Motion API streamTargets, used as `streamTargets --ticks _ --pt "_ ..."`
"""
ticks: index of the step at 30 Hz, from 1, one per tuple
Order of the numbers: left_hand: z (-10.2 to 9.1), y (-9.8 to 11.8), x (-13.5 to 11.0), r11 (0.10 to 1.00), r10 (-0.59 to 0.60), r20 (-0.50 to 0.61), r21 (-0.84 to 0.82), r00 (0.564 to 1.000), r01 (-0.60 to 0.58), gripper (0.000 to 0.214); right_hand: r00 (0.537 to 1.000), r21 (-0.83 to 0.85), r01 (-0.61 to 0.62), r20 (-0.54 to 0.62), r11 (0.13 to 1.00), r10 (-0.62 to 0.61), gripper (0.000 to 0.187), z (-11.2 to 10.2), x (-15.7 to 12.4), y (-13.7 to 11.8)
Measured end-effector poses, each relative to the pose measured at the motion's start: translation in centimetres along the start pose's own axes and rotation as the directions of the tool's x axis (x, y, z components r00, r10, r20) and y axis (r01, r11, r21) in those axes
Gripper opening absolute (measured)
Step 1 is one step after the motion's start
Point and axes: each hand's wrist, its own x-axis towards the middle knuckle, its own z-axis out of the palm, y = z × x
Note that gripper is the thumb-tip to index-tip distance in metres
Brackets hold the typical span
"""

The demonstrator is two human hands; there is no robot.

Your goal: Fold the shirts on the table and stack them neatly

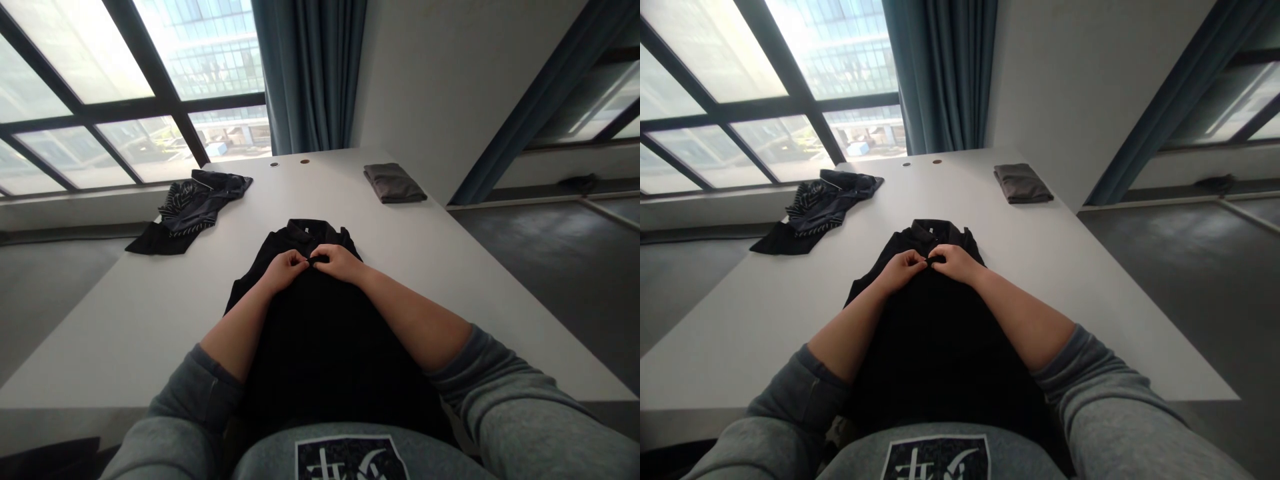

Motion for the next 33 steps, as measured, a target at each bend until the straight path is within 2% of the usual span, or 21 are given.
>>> streamTargets --ticks 7,11,14,18,21,26,31,33 --pt "0.5 0.5 -0.4 0.992 -0.081 -0.040 -0.097 0.996 0.077 0.021 0.999 0.029 0.039 -0.025 0.999 -0.039 0.014 -0.2 0.1 -0.4" --pt "0.4 0.6 -0.4 0.978 -0.135 0.008 -0.156 0.991 0.135 0.021 1.000 0.108 0.014 -0.014 0.994 -0.013 0.011 -0.3 0.0 -0.5" --pt "0.2 0.7 -0.3 0.961 -0.162 0.066 -0.215 0.985 0.173 0.022 0.999 0.170 -0.052 0.017 0.984 0.049 0.012 -0.4 0.0 -0.7" --pt "-0.1 0.9 -0.3 0.981 -0.046 0.073 -0.184 0.996 0.059 0.025 0.989 0.148 -0.148 0.025 0.978 0.146 0.014 -0.9 0.1 -1.3" --pt "-0.1 0.8 -0.1 0.992 -0.007 0.076 -0.122 0.997 0.016 0.027 0.990 0.095 -0.138 0.019 0.986 0.137 0.014 -1.4 0.2 -1.7" --pt "0.2 0.9 0.0 0.999 0.049 0.014 0.001 0.999 -0.049 0.021 0.982 0.043 -0.158 0.110 0.987 0.152 0.018 -1.9 0.4 -1.4" --pt "-0.1 1.9 -0.4 0.984 0.120 -0.014 0.133 0.993 -0.117 0.021 0.967 0.066 -0.253 0.046 0.965 0.251 0.021 -1.9 0.6 -0.8" --pt "-0.4 2.1 -0.6 0.976 0.159 0.023 0.146 0.987 -0.161 0.024 0.975 -0.005 -0.219 0.024 0.976 0.219 0.023 -2.3 0.5 -0.7"
